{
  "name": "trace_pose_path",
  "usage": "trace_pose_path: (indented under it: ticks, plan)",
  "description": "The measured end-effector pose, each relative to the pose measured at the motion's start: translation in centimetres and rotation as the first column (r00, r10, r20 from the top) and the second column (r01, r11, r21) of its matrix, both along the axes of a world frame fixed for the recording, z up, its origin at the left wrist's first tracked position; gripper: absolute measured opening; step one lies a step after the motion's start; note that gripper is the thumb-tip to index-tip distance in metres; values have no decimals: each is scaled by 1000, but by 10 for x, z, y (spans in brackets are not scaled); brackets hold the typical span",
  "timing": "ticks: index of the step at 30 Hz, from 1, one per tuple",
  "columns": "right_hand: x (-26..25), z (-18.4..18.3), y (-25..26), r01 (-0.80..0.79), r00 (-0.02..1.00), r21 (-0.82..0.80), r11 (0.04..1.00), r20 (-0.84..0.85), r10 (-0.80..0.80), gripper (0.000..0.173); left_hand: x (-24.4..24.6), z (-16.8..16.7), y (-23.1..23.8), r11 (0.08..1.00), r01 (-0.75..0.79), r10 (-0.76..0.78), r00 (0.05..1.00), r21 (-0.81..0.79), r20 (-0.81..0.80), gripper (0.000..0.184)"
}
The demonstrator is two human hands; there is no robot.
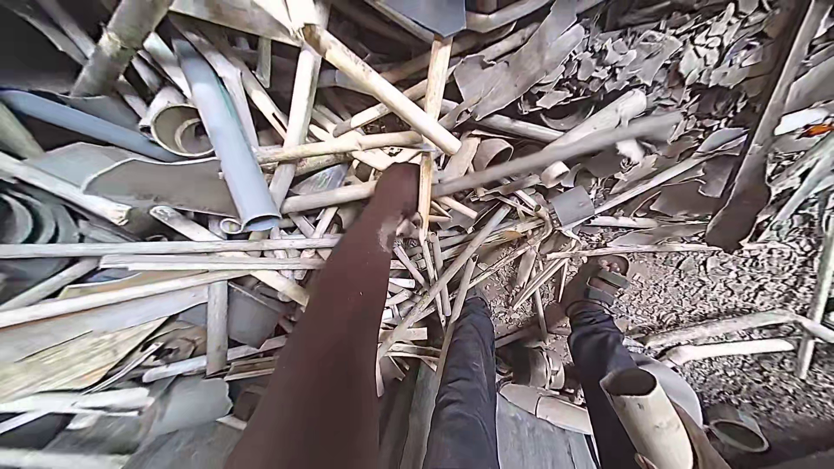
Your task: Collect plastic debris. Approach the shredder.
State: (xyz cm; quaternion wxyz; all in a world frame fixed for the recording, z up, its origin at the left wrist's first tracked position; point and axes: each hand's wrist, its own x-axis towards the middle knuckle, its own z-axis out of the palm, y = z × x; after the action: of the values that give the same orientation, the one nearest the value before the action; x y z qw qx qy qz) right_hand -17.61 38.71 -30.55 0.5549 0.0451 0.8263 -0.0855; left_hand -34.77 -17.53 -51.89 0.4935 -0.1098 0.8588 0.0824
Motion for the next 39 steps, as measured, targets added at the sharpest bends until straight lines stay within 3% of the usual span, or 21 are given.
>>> trace_pose_path:
  ticks: [2,5,13,15,17,22,25,29,33,36,38,39]
  plan:
    - [2,-4,2,16,999,-43,999,29,-15,112,20,0,17,998,-50,47,997,48,63,55]
    - [3,-8,2,6,999,-58,998,35,-4,113,63,2,46,972,-193,194,981,134,2,38]
    - [12,-7,5,-1,1000,-70,998,-17,-1,112,125,-8,156,893,-397,427,896,213,-123,31]
    - [18,-8,10,-16,998,-65,998,-57,12,112,128,-5,176,931,-305,311,950,199,4,36]
    - [24,-11,14,-29,996,-51,998,-86,24,112,117,-1,184,959,-217,182,964,181,193,57]
    - [26,-13,8,-24,994,-40,999,-109,19,113,103,21,223,907,-307,160,884,287,440,78]
    - [23,-7,7,-10,993,-22,1000,-120,8,111,93,56,251,871,-347,175,880,347,441,75]
    - [23,-9,12,27,996,-11,1000,-90,-27,110,80,89,253,832,-329,215,933,446,287,88]
    - [35,-11,20,154,984,-26,988,-83,-156,111,66,134,244,793,-309,155,936,525,316,86]
    - [38,-14,18,386,915,-94,918,-85,-393,112,101,163,237,783,-412,235,890,466,391,88]
    - [30,-16,0,657,751,-110,746,10,-660,102,123,188,222,756,-559,362,790,340,494,90]
    - [24,-17,-14,796,606,-83,600,92,-790,90,133,201,217,727,-633,442,728,266,524,89]
